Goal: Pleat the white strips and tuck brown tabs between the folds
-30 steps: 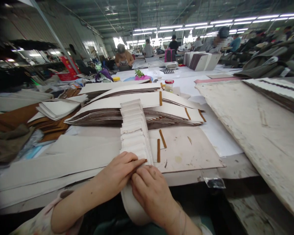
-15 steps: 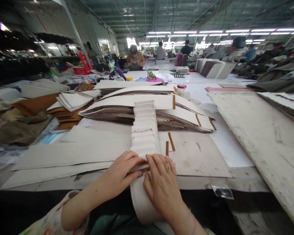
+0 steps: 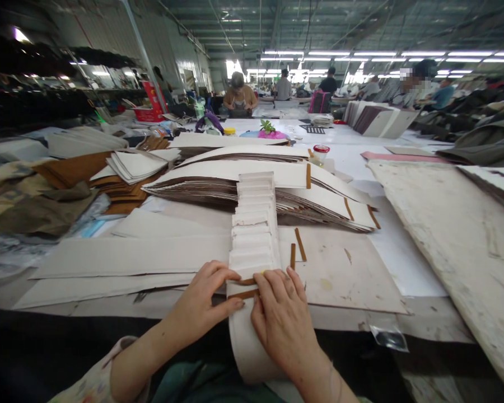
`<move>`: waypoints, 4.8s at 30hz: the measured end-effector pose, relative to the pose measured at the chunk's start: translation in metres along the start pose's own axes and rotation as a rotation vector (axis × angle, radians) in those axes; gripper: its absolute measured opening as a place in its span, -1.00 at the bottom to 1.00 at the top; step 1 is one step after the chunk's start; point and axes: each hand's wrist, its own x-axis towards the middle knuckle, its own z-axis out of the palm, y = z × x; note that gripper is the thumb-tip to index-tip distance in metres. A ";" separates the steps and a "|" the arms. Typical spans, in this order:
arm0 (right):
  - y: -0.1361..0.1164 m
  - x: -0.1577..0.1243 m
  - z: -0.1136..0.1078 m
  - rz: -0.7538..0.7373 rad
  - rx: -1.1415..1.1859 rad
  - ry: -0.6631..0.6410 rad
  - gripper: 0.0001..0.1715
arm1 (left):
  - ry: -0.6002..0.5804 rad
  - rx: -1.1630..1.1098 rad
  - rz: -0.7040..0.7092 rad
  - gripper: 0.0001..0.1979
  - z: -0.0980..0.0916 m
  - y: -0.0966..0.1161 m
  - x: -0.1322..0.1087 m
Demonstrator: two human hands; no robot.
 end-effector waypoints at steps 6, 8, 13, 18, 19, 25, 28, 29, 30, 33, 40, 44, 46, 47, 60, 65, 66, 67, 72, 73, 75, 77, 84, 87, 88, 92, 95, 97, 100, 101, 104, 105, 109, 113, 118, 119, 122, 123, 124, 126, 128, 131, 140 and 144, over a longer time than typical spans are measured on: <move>0.001 0.005 -0.001 -0.084 0.006 -0.075 -0.60 | 0.033 -0.123 -0.020 -0.75 0.004 -0.007 -0.007; 0.002 0.008 -0.001 -0.128 0.012 -0.109 -0.60 | 0.031 -0.139 0.005 -0.76 0.005 -0.007 -0.007; 0.002 0.010 0.001 -0.192 0.027 -0.163 -0.63 | 0.048 -0.125 0.045 -0.78 0.005 -0.011 -0.006; 0.002 0.007 0.002 -0.200 0.030 -0.164 -0.64 | 0.037 -0.002 0.106 -0.78 0.009 -0.018 -0.009; 0.002 0.007 0.002 -0.196 0.030 -0.165 -0.64 | 0.035 0.034 0.119 -0.77 0.009 -0.019 -0.010; 0.002 0.005 0.000 -0.194 0.016 -0.167 -0.63 | 0.011 0.216 0.179 -0.68 0.007 -0.018 -0.021; 0.002 0.005 0.000 -0.195 0.018 -0.159 -0.63 | -0.004 0.286 0.190 -0.63 0.006 -0.020 -0.032; 0.002 0.005 0.000 -0.192 0.019 -0.145 -0.64 | 0.003 0.299 0.192 -0.62 0.006 -0.020 -0.036; 0.001 0.006 0.000 -0.188 0.020 -0.132 -0.65 | 0.007 0.302 0.192 -0.62 0.006 -0.021 -0.039; 0.001 0.005 0.000 -0.180 0.030 -0.123 -0.67 | -0.033 0.227 0.167 -0.65 0.001 -0.024 -0.041; 0.000 0.003 0.000 -0.201 0.041 -0.057 -0.68 | -0.056 -0.104 -0.155 -0.78 -0.020 -0.026 -0.010; -0.001 0.003 -0.001 -0.215 0.049 -0.017 -0.69 | -0.100 -0.089 -0.238 -0.75 -0.017 -0.023 0.010; -0.001 0.003 -0.002 -0.213 0.050 -0.008 -0.70 | -0.085 -0.059 -0.248 -0.74 -0.014 -0.021 0.016; -0.001 0.003 -0.002 -0.208 0.052 -0.005 -0.70 | -0.076 -0.046 -0.246 -0.74 -0.013 -0.019 0.018; 0.001 0.003 -0.006 -0.204 0.074 -0.016 -0.69 | -0.111 0.018 -0.049 -0.83 -0.023 0.009 0.020; 0.002 0.001 -0.005 -0.201 0.064 -0.004 -0.69 | -0.376 -0.512 -0.209 -0.66 -0.031 0.005 0.034; 0.002 0.001 -0.004 -0.202 0.062 0.003 -0.70 | -0.409 -0.561 -0.225 -0.60 -0.032 0.005 0.038; 0.002 0.001 -0.004 -0.203 0.060 0.008 -0.70 | -0.426 -0.574 -0.225 -0.56 -0.032 0.006 0.042; 0.001 0.000 -0.003 -0.189 0.041 0.010 -0.71 | -0.346 -0.280 -0.052 -0.53 -0.016 0.015 0.064; 0.001 0.000 -0.003 -0.182 0.041 0.007 -0.72 | -0.323 -0.216 -0.022 -0.54 -0.012 0.016 0.068; 0.001 0.000 -0.003 -0.171 0.050 0.000 -0.76 | -0.287 -0.124 0.015 -0.57 -0.005 0.019 0.072; 0.001 0.001 -0.004 -0.167 0.066 -0.014 -0.77 | -0.273 -0.051 0.038 -0.64 -0.001 0.020 0.074; 0.003 -0.001 -0.002 -0.133 0.117 -0.033 -0.78 | -0.221 0.131 0.170 -0.78 -0.001 0.021 0.068; 0.003 -0.001 -0.001 -0.121 0.126 -0.030 -0.78 | -0.229 0.191 0.216 -0.77 0.001 0.023 0.065; 0.003 0.000 -0.001 -0.121 0.128 -0.027 -0.79 | -0.238 0.215 0.230 -0.77 0.001 0.024 0.065; 0.003 0.000 -0.001 -0.130 0.131 -0.016 -0.80 | -0.291 0.314 0.280 -0.78 0.001 0.027 0.064; 0.004 -0.002 0.000 -0.136 0.132 -0.021 -0.79 | -0.324 0.380 0.317 -0.78 0.001 0.028 0.064; 0.005 -0.003 0.002 -0.139 0.143 -0.019 -0.79 | -0.345 0.434 0.351 -0.78 0.002 0.028 0.064; 0.006 -0.004 0.004 -0.130 0.169 -0.008 -0.80 | -0.399 0.515 0.427 -0.76 0.003 0.028 0.064; 0.006 -0.003 0.003 -0.123 0.177 -0.004 -0.81 | -0.412 0.524 0.444 -0.75 0.004 0.028 0.064; 0.004 -0.001 0.002 -0.106 0.189 -0.016 -0.82 | -0.394 0.467 0.402 -0.72 0.002 0.026 0.060; 0.003 0.000 0.002 -0.100 0.191 -0.028 -0.83 | -0.374 0.429 0.369 -0.71 0.001 0.025 0.058; 0.001 0.002 0.000 -0.073 0.181 -0.088 -0.84 | -0.270 0.274 0.239 -0.74 -0.006 0.016 0.048; 0.001 0.002 0.002 -0.029 0.151 -0.052 -0.80 | -0.182 0.153 0.120 -0.83 -0.011 0.008 0.040; 0.001 0.006 0.003 0.029 0.009 -0.008 -0.50 | -0.151 0.099 0.116 -0.83 -0.011 0.006 0.037; 0.001 0.008 0.003 0.028 -0.010 -0.020 -0.50 | -0.153 0.102 0.125 -0.83 -0.011 0.006 0.037; 0.001 0.016 0.002 0.007 -0.028 -0.053 -0.56 | -0.172 0.133 0.143 -0.84 -0.011 0.006 0.037; 0.001 0.018 0.002 -0.001 -0.028 -0.061 -0.58 | -0.179 0.151 0.145 -0.85 -0.010 0.006 0.036; 0.001 0.019 0.002 -0.006 -0.028 -0.068 -0.60 | -0.185 0.174 0.147 -0.86 -0.010 0.006 0.036; 0.001 0.021 0.003 -0.013 -0.027 -0.080 -0.63 | -0.191 0.223 0.153 -0.88 -0.008 0.004 0.035; 0.000 0.021 0.003 -0.013 -0.022 -0.091 -0.65 | -0.202 0.262 0.160 -0.89 -0.006 0.003 0.034; -0.001 0.020 0.003 -0.008 -0.024 -0.098 -0.69 | -0.206 0.245 0.153 -0.90 -0.005 0.001 0.033; -0.001 0.022 0.000 -0.040 -0.051 -0.154 -0.68 | -0.116 -0.102 0.035 -0.81 -0.018 -0.019 0.022; 0.000 0.026 0.000 -0.085 -0.012 -0.196 -0.67 | -0.115 -0.148 0.028 -0.82 -0.019 -0.021 0.020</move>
